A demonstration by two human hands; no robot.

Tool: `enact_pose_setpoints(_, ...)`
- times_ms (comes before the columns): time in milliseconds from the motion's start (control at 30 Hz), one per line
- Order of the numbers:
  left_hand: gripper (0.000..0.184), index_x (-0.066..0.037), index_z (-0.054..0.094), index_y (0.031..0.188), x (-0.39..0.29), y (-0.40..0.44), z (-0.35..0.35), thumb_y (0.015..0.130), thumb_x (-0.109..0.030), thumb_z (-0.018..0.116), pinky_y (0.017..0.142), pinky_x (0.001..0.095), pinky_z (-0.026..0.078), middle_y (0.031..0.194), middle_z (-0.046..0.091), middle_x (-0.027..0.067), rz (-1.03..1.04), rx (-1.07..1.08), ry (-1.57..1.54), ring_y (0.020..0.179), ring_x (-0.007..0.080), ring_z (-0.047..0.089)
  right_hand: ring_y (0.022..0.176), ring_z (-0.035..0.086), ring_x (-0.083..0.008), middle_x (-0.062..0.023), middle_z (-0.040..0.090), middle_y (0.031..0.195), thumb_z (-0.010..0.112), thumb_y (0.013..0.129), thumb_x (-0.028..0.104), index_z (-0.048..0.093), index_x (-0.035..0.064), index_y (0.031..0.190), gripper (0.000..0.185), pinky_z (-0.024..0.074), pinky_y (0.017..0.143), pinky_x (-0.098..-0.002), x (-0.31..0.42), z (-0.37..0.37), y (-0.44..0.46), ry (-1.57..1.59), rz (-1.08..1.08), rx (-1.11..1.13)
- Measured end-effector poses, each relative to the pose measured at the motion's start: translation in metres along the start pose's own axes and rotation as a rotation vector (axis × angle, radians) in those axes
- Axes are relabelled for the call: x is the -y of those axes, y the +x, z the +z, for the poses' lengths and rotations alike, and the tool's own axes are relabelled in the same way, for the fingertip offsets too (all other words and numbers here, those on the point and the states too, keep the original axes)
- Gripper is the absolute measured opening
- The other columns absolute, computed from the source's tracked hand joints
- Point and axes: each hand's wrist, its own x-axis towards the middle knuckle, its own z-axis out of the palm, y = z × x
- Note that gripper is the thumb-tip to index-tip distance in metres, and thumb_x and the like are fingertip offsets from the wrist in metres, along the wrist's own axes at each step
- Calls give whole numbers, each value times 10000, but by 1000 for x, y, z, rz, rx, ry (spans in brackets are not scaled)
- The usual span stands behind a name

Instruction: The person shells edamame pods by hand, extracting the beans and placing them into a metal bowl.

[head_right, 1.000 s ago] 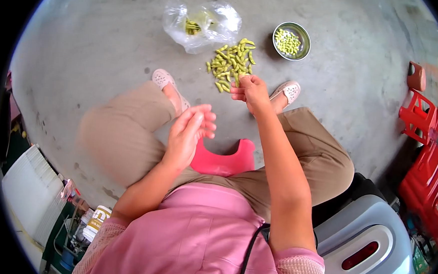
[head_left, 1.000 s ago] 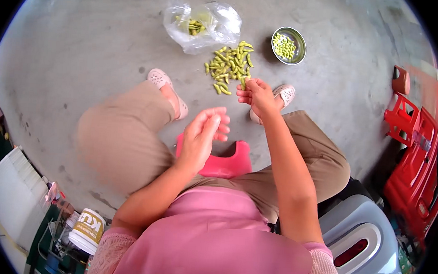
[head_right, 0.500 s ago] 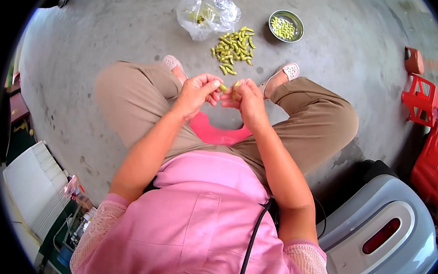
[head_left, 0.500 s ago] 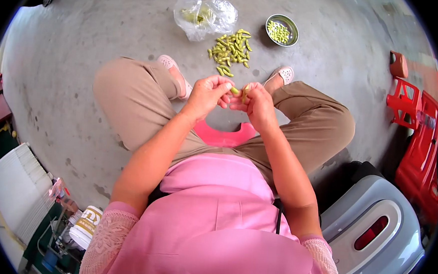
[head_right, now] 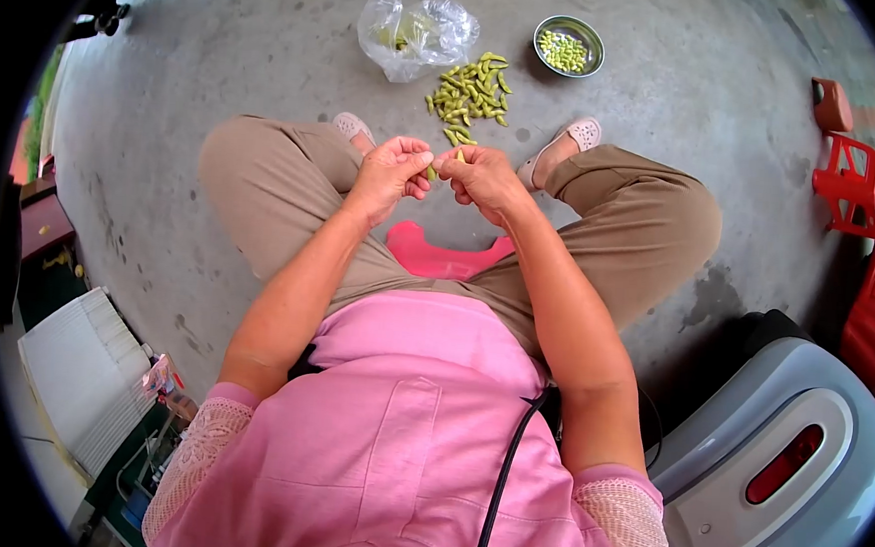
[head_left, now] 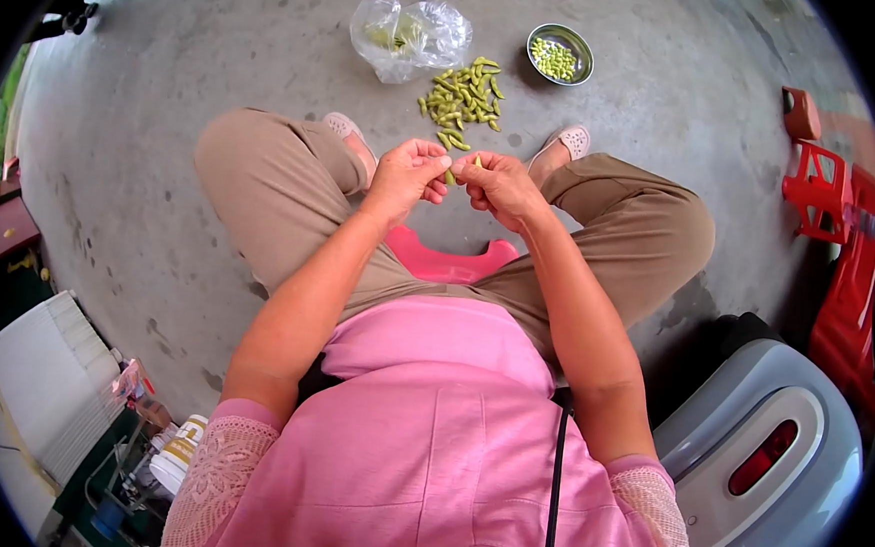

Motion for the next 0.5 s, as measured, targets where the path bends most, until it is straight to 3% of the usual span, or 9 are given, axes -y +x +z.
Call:
enact_pose_setpoints(67,205,-21,485,910,0,1,-2,812,-196,528,465,196,441,691,528,42,-169,55,-223,572,100,527,476,370,-45,34,455,585,593,747,136,543,60,729,93,299,408,-196,-2,0,1,90,-32,14)
enact_pose_setpoints(300,233,-6,526,909,-9,-7,4,806,-215,538,470,205,444,764,564,60,-234,119,11,589,106,537,447,344,-37,48,435,564,596,739,120,556,65,758,71,264,378,-182,-6,-2,4,56,-116,-129)
enact_pose_setpoints(400,198,-1,552,885,1,-4,3,801,-179,539,466,203,439,751,579,62,-148,70,72,571,102,540,439,334,-27,55,438,552,603,738,132,566,59,756,84,247,368,-177,-7,2,3,1,-161,-142)
enact_pose_setpoints(500,111,-11,572,821,7,-8,8,766,-105,550,469,203,438,649,588,33,204,-120,506,526,83,541,461,343,-10,63,463,556,623,728,136,591,38,746,104,246,378,-180,-8,5,2,-132,-189,-203)
